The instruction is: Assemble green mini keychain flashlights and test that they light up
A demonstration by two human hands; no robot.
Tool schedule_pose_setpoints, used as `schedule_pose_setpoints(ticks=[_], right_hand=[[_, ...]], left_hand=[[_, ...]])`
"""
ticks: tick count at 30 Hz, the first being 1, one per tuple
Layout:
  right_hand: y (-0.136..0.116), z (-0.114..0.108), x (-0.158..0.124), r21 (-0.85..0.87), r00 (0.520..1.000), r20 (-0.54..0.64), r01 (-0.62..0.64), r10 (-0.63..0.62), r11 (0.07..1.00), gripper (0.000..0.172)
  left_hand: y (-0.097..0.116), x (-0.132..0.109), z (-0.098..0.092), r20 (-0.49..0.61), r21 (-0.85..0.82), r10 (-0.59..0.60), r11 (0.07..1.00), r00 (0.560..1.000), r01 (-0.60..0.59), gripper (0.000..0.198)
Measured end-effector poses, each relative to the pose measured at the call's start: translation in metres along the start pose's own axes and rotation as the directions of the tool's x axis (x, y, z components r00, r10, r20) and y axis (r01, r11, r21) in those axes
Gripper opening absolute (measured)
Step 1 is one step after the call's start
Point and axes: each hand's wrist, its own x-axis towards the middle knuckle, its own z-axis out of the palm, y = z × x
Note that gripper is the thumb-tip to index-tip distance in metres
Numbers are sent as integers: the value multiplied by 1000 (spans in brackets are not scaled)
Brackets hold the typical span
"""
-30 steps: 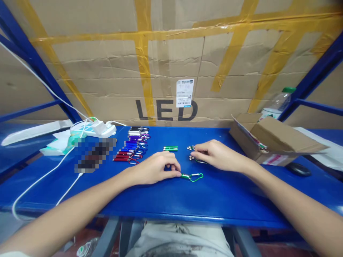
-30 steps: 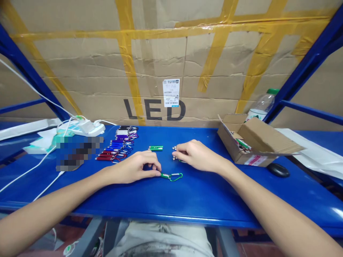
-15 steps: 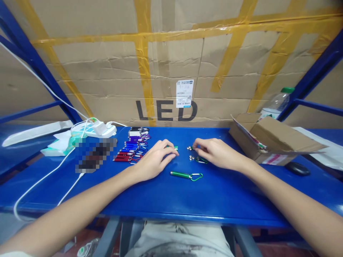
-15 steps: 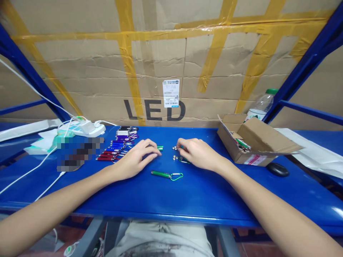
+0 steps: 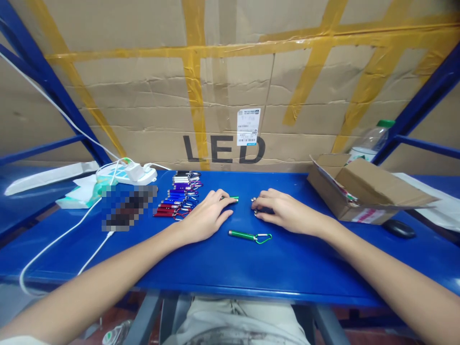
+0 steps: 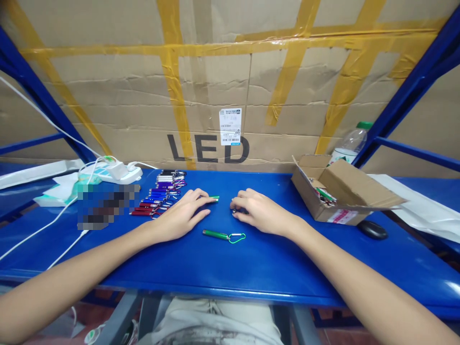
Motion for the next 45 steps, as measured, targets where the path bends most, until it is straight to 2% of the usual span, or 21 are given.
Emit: schedule_pose_setpoints(ticks=[12, 16, 19, 27, 35, 40, 45], right_hand=[[-4, -2, 1, 0, 999, 7, 43, -43, 999, 16], [-5, -3, 2, 3, 999, 1, 51, -51, 999, 16], [-5, -3, 2, 12, 999, -3, 50, -50, 999, 16], [-6, -2, 0, 32, 997, 0, 72, -72, 997, 17], [-10, -3, 1, 33, 997, 17, 80, -80, 996, 20], [-13, -1, 1, 26, 995, -7, 98, -98, 995, 22], [-19, -4, 1, 44, 997, -36, 77, -75, 996, 23]], left_hand=[[-8, 1, 3, -53, 115, -84, 989, 995, 90, 43], [-9, 1, 0, -90, 124, -48, 991, 995, 59, 28], [-11, 1, -2, -67, 102, -6, 995, 998, 13, 22], [-13, 2, 0, -26, 119, 2, 993, 1000, 1, 32], [-7, 1, -3, -48, 17, 0, 1000, 999, 1, 22], [1, 2, -7, -100, -110, -32, 994, 994, 21, 16], [8, 2, -10, -124, -147, -30, 989, 992, 12, 14]])
